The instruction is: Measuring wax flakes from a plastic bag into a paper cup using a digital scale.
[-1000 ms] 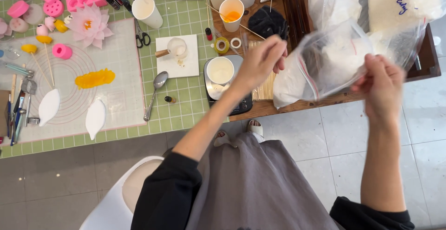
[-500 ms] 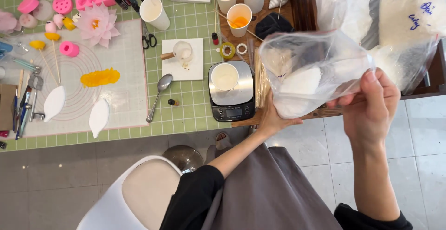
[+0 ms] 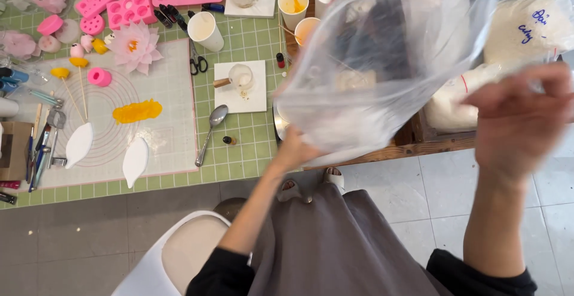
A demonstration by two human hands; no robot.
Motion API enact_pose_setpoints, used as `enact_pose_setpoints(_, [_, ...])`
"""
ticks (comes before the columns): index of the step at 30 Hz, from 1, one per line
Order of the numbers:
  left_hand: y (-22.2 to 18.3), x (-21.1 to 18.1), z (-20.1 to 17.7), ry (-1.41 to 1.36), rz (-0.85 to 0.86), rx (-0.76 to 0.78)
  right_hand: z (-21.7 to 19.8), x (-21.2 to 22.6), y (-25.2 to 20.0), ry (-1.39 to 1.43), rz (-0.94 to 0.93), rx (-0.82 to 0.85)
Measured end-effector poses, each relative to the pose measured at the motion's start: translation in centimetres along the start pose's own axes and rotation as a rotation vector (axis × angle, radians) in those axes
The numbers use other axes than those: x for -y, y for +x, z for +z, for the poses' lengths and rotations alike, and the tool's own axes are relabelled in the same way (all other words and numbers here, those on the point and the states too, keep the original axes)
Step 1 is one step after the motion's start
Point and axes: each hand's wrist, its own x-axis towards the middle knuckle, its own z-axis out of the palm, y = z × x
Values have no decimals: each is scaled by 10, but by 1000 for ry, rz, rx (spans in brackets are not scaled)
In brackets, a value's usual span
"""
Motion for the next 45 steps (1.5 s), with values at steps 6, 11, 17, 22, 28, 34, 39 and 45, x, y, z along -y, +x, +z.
enact_pose_setpoints(6, [-29, -71, -107, -76, -199, 199, -4, -174, -73, -582, 211, 294])
enact_pose_setpoints(11, [-56, -90, -139, -233, -284, 86, 128, -198, -67, -177, 396, 343])
enact_pose_setpoints(17, [-110, -78, -137, -968, -118, -186, 185, -222, -69, 53, 519, 9])
enact_pose_setpoints(22, [-152, 6, -131, -996, -120, -239, 236, -233, -69, 139, 460, 4])
enact_pose_setpoints(28, [-171, 47, -164, -939, -65, -410, 259, -219, -61, 71, 416, 208])
enact_pose_setpoints(34, [-182, 40, -177, -999, -184, -719, 211, -212, -64, -609, 248, 587])
enact_pose_setpoints(39, [-198, 31, -213, -936, -74, -788, 99, -231, -43, -746, 722, -149])
enact_pose_setpoints(45, [-190, 37, -229, -915, -39, -833, 103, -265, -21, -986, 791, -51])
